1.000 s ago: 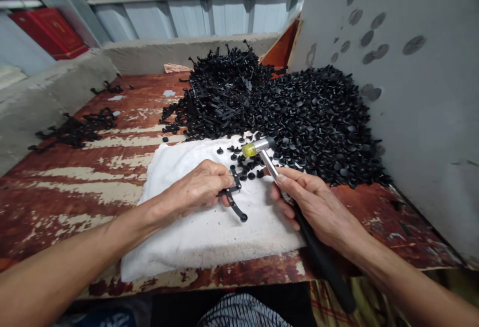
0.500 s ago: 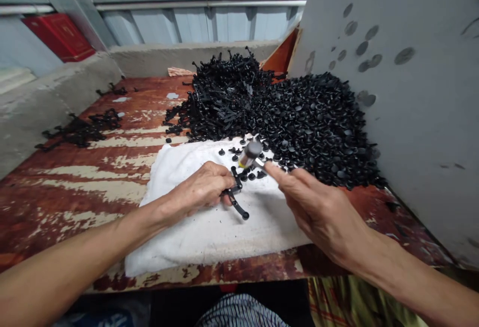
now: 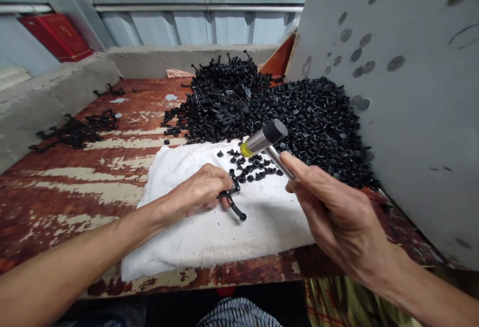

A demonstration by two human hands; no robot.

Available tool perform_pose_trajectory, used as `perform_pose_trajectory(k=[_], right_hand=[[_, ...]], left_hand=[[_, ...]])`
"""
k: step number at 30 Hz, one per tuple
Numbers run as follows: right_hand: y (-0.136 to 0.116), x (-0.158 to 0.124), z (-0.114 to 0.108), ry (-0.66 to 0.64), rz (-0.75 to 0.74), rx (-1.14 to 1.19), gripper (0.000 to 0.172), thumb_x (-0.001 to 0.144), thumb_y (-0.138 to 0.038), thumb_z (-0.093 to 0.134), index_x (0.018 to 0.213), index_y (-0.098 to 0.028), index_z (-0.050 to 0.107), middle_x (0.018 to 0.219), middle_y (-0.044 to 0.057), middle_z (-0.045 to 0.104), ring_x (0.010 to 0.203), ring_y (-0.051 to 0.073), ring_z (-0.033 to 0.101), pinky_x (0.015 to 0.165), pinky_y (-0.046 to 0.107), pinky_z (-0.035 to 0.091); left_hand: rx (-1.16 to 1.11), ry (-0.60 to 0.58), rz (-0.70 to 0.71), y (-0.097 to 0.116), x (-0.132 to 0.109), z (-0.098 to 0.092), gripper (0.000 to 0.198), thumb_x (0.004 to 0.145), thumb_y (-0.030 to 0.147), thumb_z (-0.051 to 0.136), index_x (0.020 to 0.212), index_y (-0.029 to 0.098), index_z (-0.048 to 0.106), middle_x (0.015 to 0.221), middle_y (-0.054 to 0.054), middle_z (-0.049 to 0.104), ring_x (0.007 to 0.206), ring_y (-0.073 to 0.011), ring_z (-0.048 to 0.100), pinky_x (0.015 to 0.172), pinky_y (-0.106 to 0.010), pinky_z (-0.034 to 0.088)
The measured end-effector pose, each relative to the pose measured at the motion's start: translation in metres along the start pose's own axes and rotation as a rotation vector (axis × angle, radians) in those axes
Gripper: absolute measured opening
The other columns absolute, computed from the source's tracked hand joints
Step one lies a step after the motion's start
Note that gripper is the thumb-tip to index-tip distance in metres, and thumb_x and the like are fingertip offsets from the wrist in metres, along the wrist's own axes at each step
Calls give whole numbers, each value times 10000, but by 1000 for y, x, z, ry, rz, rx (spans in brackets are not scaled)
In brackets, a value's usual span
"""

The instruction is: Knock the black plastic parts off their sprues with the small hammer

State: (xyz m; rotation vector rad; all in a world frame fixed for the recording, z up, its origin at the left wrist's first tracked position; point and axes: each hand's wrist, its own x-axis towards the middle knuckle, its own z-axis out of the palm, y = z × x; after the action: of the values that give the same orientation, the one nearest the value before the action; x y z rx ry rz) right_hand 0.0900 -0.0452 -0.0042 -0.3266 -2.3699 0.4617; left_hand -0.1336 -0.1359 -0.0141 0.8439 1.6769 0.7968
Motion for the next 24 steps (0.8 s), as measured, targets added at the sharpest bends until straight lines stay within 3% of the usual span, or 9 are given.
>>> perform_pose_trajectory(k=[4, 7, 11, 14, 17, 21, 24], right_hand=[[-1, 1, 3, -156, 55, 22, 499, 905, -87, 403, 1368, -206, 543, 798, 60, 664, 739, 197, 663, 666, 335, 580], [-3, 4, -2, -53, 221, 162, 406, 941, -164, 429, 1316, -214, 576, 834, 58, 668, 790, 200, 659, 733, 346, 563], [-4, 0, -8, -80, 522, 410, 303, 947, -300, 489, 1206, -228, 629, 689, -3, 574, 623, 157, 567, 539, 266, 482], [0, -5, -5, -115, 664, 556, 296, 935, -342, 503, 1165, -199, 624, 640, -35, 523, 460, 103, 409, 402, 231, 336], [4, 2, 1, -133, 722, 657, 244, 898, -360, 558, 1065, -197, 629, 582, -67, 478, 410, 81, 314, 372, 224, 251], [4, 21, 10, -224, 784, 866, 199, 760, -333, 709, 837, -191, 593, 541, -90, 479, 383, 55, 321, 350, 203, 229], [0, 28, 16, -259, 814, 986, 162, 751, -297, 684, 771, -191, 563, 483, -106, 453, 347, 43, 321, 327, 185, 228]], left_hand=[[8, -11, 5, 6, -5, 0, 183, 779, 278, 551, 630, 173, 550, 526, -13, 609, 296, -47, 334, 326, -205, 136], [68, -67, 33, 17, -14, 1, 201, 781, 292, 563, 622, 173, 528, 508, 6, 567, 331, -47, 320, 352, -203, 158], [230, -274, 182, 28, -18, 1, 273, 789, 329, 577, 577, 178, 496, 451, 56, 411, 406, -64, 302, 407, -204, 198], [347, -346, 244, 33, -13, -1, 289, 802, 320, 556, 561, 175, 487, 497, 45, 407, 458, -76, 316, 437, -208, 219], [415, -417, 281, 40, -10, 0, 259, 815, 296, 538, 589, 172, 519, 535, 39, 400, 498, -90, 319, 464, -214, 241], [477, -505, 336, 50, -15, 7, 261, 847, 266, 497, 603, 177, 514, 566, 35, 387, 530, -100, 316, 502, -226, 259], [509, -447, 376, 48, -21, 11, 258, 854, 272, 496, 617, 178, 534, 563, 35, 396, 530, -103, 332, 510, -230, 266]])
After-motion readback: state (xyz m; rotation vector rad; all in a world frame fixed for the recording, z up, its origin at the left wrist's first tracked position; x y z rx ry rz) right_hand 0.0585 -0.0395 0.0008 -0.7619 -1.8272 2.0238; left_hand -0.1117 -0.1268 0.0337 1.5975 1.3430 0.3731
